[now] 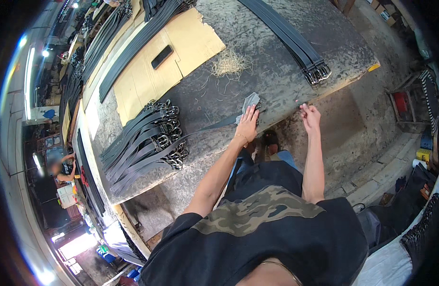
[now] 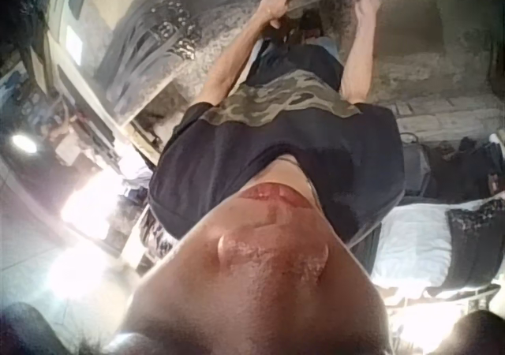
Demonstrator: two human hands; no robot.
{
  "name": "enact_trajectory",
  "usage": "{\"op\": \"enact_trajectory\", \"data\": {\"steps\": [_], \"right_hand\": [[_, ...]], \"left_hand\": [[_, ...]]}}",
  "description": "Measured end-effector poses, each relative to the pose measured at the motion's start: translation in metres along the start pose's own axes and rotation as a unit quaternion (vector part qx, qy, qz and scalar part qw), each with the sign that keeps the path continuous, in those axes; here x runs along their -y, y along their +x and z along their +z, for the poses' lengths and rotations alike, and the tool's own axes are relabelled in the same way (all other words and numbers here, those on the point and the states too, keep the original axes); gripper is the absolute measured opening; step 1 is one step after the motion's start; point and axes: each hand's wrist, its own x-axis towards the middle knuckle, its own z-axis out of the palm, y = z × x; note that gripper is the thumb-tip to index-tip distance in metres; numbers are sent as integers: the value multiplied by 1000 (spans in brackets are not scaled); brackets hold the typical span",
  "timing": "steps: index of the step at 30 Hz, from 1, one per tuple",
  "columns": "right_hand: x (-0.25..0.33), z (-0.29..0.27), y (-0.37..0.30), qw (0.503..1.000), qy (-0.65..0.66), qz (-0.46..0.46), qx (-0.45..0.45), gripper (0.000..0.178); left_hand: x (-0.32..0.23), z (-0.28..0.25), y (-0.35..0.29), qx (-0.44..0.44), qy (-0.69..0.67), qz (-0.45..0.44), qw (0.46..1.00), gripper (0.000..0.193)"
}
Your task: Assembling and cleaning metal buckles on leather belts at a workshop table.
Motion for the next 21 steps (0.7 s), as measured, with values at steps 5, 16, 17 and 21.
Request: {"op": "enact_trajectory", "data": {"steps": [5,16,17,21], "right_hand": [[8,-5,-29,993,101,-41,-37,13],[35,-45,-118,973,7,-63,-220,26],[38,-42,-128,966,14,-67,-248,26],[45,-35,-155,958,15,-102,-268,29]], "left_hand": [[-1,1,-7,-34,-24,14,999,66],[-64,19,88,-114,-197,96,969,58],[-74,22,93,-38,-219,103,969,55],[-96,17,77,167,-287,197,922,35]]}}
